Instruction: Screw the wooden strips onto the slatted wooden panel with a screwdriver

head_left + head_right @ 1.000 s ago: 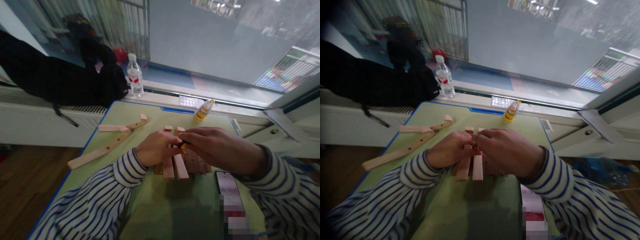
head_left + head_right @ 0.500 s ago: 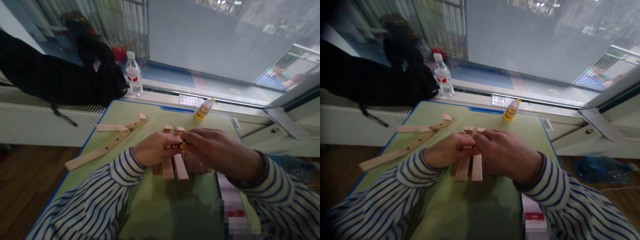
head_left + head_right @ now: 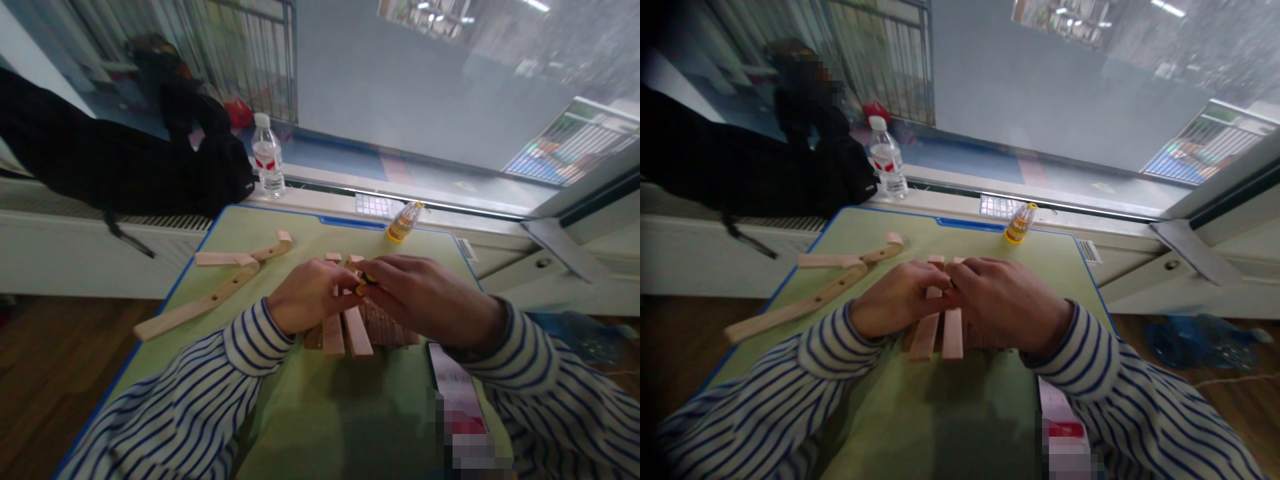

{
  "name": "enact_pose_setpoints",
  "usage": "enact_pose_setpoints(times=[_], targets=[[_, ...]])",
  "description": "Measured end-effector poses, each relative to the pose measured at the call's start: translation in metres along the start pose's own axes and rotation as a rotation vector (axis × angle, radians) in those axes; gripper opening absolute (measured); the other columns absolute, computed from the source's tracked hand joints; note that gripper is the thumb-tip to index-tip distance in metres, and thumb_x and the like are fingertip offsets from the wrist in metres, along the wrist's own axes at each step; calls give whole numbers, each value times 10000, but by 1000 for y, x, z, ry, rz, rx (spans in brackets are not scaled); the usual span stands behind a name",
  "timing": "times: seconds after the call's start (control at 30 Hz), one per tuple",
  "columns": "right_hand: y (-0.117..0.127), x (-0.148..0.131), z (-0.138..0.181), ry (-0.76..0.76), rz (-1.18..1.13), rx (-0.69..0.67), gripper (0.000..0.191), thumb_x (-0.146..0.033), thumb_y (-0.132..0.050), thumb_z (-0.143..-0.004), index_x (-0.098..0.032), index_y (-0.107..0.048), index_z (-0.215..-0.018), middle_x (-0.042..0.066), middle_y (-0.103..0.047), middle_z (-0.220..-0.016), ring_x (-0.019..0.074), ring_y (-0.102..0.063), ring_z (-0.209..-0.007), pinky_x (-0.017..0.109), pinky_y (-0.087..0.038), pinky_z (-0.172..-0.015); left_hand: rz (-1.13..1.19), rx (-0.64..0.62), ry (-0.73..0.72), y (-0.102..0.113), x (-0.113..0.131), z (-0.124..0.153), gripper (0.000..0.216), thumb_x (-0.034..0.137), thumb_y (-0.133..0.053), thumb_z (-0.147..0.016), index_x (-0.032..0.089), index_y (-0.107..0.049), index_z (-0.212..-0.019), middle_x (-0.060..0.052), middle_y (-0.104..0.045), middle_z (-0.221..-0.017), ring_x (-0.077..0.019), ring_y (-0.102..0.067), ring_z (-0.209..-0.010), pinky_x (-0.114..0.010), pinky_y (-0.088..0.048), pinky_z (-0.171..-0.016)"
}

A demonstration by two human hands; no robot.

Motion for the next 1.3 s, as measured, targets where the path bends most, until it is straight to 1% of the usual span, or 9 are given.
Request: enact_pose_setpoints(times=[0.1,0.17,0.3,0.4,0.53,0.77,0.93,1.1,1.3], targets=[[7,-2,2,83,-78,4,399,-220,-490,-888,-123,-430,-1271,141,-579,-1203,197,-561,-1062,341,-480,-844,-22,-2,18,0,-1,1,211,387,-589,-823,204,-692,-833,-12,-639,-758,-134,-568,-709,-237,-428,-667],[10,-2,1,104,-93,-14,369,-170,-493,-875,-125,-465,-1240,142,-568,-1219,191,-549,-1086,337,-477,-862,-33,-1,12,-1,-3,1,190,372,-598,-818,208,-692,-842,-11,-634,-756,-133,-566,-708,-240,-428,-675],[9,-1,-2,75,-51,-67,183,-107,-442,-879,-127,-587,-989,115,-625,-1078,178,-583,-1006,320,-487,-820,-36,7,-24,-2,-4,1,170,347,-596,-821,202,-683,-830,-11,-626,-754,-131,-565,-713,-245,-429,-703],[7,-1,-3,67,-28,-48,163,-113,-437,-883,-126,-591,-934,96,-643,-957,170,-596,-935,308,-492,-775,-31,-7,-43,-2,-4,2,164,331,-586,-828,195,-677,-822,-10,-627,-764,-130,-566,-724,-241,-430,-704],[4,0,-2,48,-11,-29,145,-132,-458,-881,-132,-588,-947,66,-638,-858,162,-598,-869,295,-493,-734,-5,-33,-53,-2,-2,2,169,307,-552,-853,191,-673,-836,-4,-625,-750,-126,-562,-719,-231,-422,-691],[2,1,0,14,-11,-47,141,-168,-453,-898,-129,-567,-972,81,-637,-938,162,-592,-878,290,-467,-727,52,-88,-89,-4,-1,2,170,287,-518,-879,192,-659,-872,11,-628,-765,-117,-561,-724,-221,-406,-693],[-3,0,0,1,43,-34,193,-184,-446,-905,-122,-542,-1060,73,-627,-917,163,-583,-823,294,-460,-705,64,-97,-106,-3,-1,2,170,273,-516,-872,187,-662,-894,-4,-647,-793,-123,-570,-737,-224,-420,-703],[-6,0,0,1,70,-14,268,-204,-429,-920,-110,-500,-1160,93,-622,-979,178,-579,-901,302,-466,-755,7,-37,-50,-3,-1,2,174,317,-552,-842,192,-667,-882,-8,-652,-786,-129,-575,-728,-231,-437,-699],[-4,1,2,-34,93,-3,205,-212,-442,-914,-110,-551,-1055,85,-633,-920,175,-587,-838,316,-474,-729,-58,35,-20,-2,0,1,210,392,-590,-820,208,-686,-858,-14,-656,-778,-140,-582,-734,-244,-432,-703]])
Point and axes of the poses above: each hand's wrist, its own z-axis away from the middle knuckle, its own y-axis out of the back of the hand, x = y × z, the point moved 5 cm from there along -z, towards the middle knuckle
